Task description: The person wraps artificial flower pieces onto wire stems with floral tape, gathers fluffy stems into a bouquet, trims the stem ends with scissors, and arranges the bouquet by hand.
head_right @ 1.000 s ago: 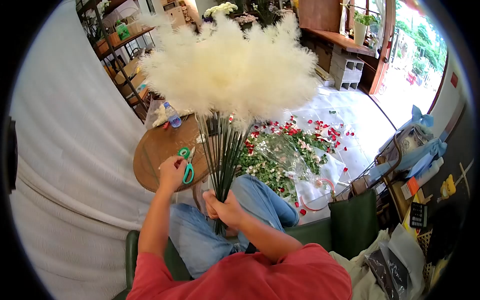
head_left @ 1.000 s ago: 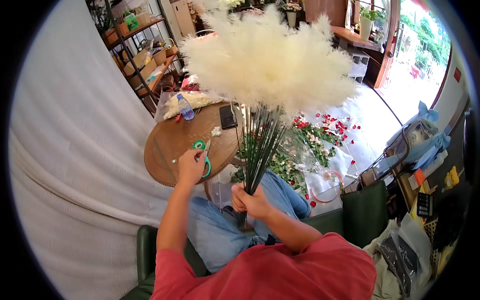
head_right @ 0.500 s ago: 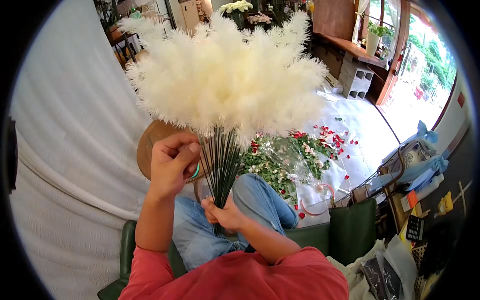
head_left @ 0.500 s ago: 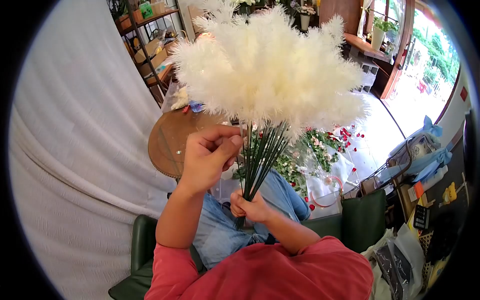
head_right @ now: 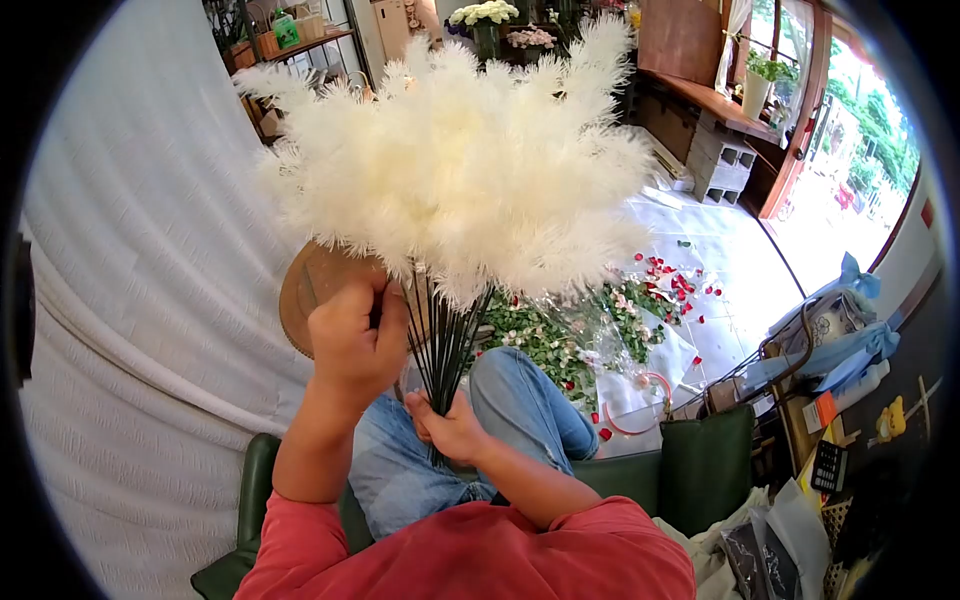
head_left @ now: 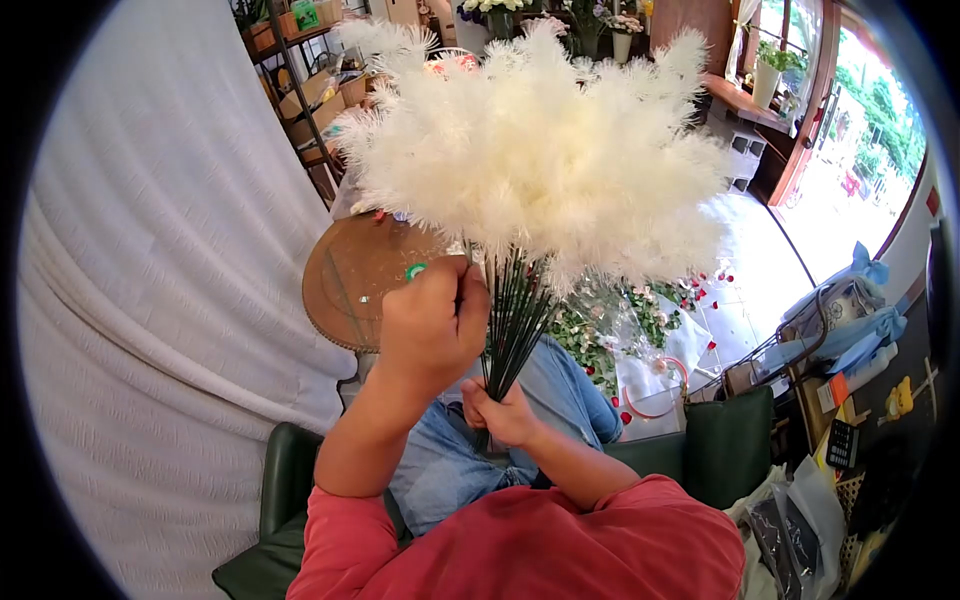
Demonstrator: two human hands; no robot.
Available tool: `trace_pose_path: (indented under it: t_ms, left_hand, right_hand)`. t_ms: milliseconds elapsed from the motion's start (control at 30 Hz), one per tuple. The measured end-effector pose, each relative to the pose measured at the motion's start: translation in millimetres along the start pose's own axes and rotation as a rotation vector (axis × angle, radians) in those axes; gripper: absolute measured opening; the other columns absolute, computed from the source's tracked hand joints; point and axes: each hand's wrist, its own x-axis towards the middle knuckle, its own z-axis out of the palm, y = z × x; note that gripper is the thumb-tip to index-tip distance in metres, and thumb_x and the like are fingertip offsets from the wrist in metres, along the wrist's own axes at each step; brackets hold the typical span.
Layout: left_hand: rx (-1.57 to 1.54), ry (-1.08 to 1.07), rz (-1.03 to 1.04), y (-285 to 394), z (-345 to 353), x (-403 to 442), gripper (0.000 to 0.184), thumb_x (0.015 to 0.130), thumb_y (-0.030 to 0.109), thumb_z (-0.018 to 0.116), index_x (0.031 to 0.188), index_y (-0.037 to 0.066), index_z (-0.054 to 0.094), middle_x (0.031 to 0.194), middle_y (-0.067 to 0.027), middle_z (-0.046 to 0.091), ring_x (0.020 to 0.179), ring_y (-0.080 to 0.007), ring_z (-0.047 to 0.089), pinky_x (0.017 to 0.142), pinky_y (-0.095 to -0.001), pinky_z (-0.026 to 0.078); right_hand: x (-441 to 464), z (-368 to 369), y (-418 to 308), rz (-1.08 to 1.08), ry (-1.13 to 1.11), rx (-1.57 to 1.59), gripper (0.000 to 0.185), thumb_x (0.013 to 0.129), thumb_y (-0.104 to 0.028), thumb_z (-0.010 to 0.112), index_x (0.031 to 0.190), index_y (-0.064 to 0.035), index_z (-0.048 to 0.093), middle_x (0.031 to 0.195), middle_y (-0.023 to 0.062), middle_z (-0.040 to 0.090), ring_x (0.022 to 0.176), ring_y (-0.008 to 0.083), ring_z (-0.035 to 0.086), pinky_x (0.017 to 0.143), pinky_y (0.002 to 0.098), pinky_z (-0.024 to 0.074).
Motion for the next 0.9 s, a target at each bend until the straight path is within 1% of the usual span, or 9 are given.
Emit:
trace_pose_path:
  t_ms: [33,167,267,333,433,567,667,733,900]
  left_hand:
    - [0.064,0.010,0.038,-0.5,1.2,-0.5,0.005,0.084,0.002,0.064,0.083,0.001,0.059,0.058,-0.0140,0.057,0.050,-0.0314,0.059,0.045,-0.0371,0.046]
    - [0.071,0.032,0.042,1.2,5.3,-3.5,0.011,0.087,0.002,0.061,0.078,0.002,0.057,0.060,-0.0164,0.055,0.050,-0.0331,0.056,0.046,-0.0368,0.042]
    - [-0.027,0.042,-0.033,5.3,4.4,-4.1,0.010,0.088,0.003,0.062,0.079,0.001,0.058,0.059,-0.0142,0.055,0.046,-0.0253,0.054,0.045,-0.0350,0.041]
    - [-0.184,0.017,-0.158,7.5,5.3,-4.5,0.009,0.090,0.004,0.061,0.082,-0.001,0.059,0.058,-0.0096,0.054,0.047,-0.0154,0.050,0.046,-0.0309,0.039]
    - [-0.237,-0.063,-0.177,4.1,2.7,-9.0,0.009,0.091,0.003,0.060,0.085,-0.003,0.061,0.060,-0.0059,0.055,0.052,-0.0081,0.047,0.048,-0.0260,0.038]
    - [-0.292,-0.057,-0.164,0.7,0.5,-17.8,0.009,0.091,0.004,0.061,0.096,-0.002,0.065,0.064,-0.0104,0.061,0.053,-0.0149,0.058,0.050,-0.0279,0.044]
    - [-0.350,-0.029,-0.287,-0.7,0.9,-22.4,0.010,0.091,0.003,0.060,0.098,-0.002,0.065,0.066,-0.0051,0.062,0.056,-0.0082,0.056,0.050,-0.0247,0.043]
    - [-0.461,0.036,-0.408,-3.6,0.5,-22.2,0.013,0.091,0.001,0.061,0.103,-0.002,0.066,0.076,0.0032,0.059,0.062,-0.0024,0.049,0.052,-0.0192,0.037]
    - [-0.707,-0.014,-0.518,-11.6,-3.2,-7.5,0.011,0.092,0.004,0.061,0.100,-0.001,0.066,0.078,0.0011,0.057,0.059,-0.0033,0.047,0.048,-0.0196,0.035]
  right_hand:
    - [0.1,0.0,0.1,-0.003,0.003,-0.010,0.037,0.101,-0.028,0.055,0.072,-0.0076,0.045,0.056,-0.0031,0.037,0.048,0.0064,0.032,0.044,0.0255,0.0273]
    - [-0.2,0.7,2.4,0.019,0.009,0.027,0.040,0.100,-0.032,0.055,0.071,-0.0079,0.045,0.055,-0.0031,0.037,0.048,0.0065,0.032,0.044,0.0256,0.0275]
    - [-1.8,3.3,-0.9,-0.010,-0.011,-0.010,0.041,0.100,-0.033,0.055,0.070,-0.0080,0.044,0.055,-0.0031,0.037,0.048,0.0067,0.031,0.044,0.0259,0.0277]
    - [-2.3,2.8,-2.2,-0.003,-0.013,0.003,0.041,0.101,-0.033,0.054,0.070,-0.0078,0.044,0.055,-0.0030,0.037,0.048,0.0067,0.031,0.045,0.0260,0.0278]
    - [-2.7,2.9,-6.1,0.001,-0.017,0.025,0.040,0.101,-0.033,0.054,0.071,-0.0073,0.045,0.055,-0.0030,0.037,0.048,0.0068,0.031,0.045,0.0260,0.0277]
    - [-3.5,1.7,-5.8,-0.039,-0.045,0.037,0.038,0.102,-0.031,0.052,0.073,-0.0065,0.047,0.055,-0.0029,0.037,0.048,0.0069,0.031,0.045,0.0260,0.0271]
    - [-4.1,0.7,-4.8,-0.027,-0.064,0.071,0.036,0.103,-0.028,0.050,0.074,-0.0062,0.047,0.055,-0.0032,0.036,0.047,0.0069,0.030,0.044,0.0259,0.0263]
    - [-4.7,1.4,-5.8,-0.011,-0.074,0.094,0.036,0.103,-0.026,0.050,0.073,-0.0066,0.046,0.055,-0.0032,0.035,0.047,0.0071,0.029,0.044,0.0259,0.0260]
    - [-5.7,0.7,-7.6,-0.012,-0.157,0.109,0.039,0.104,-0.025,0.048,0.070,-0.0084,0.041,0.054,-0.0032,0.033,0.046,0.0078,0.028,0.045,0.0259,0.0252]
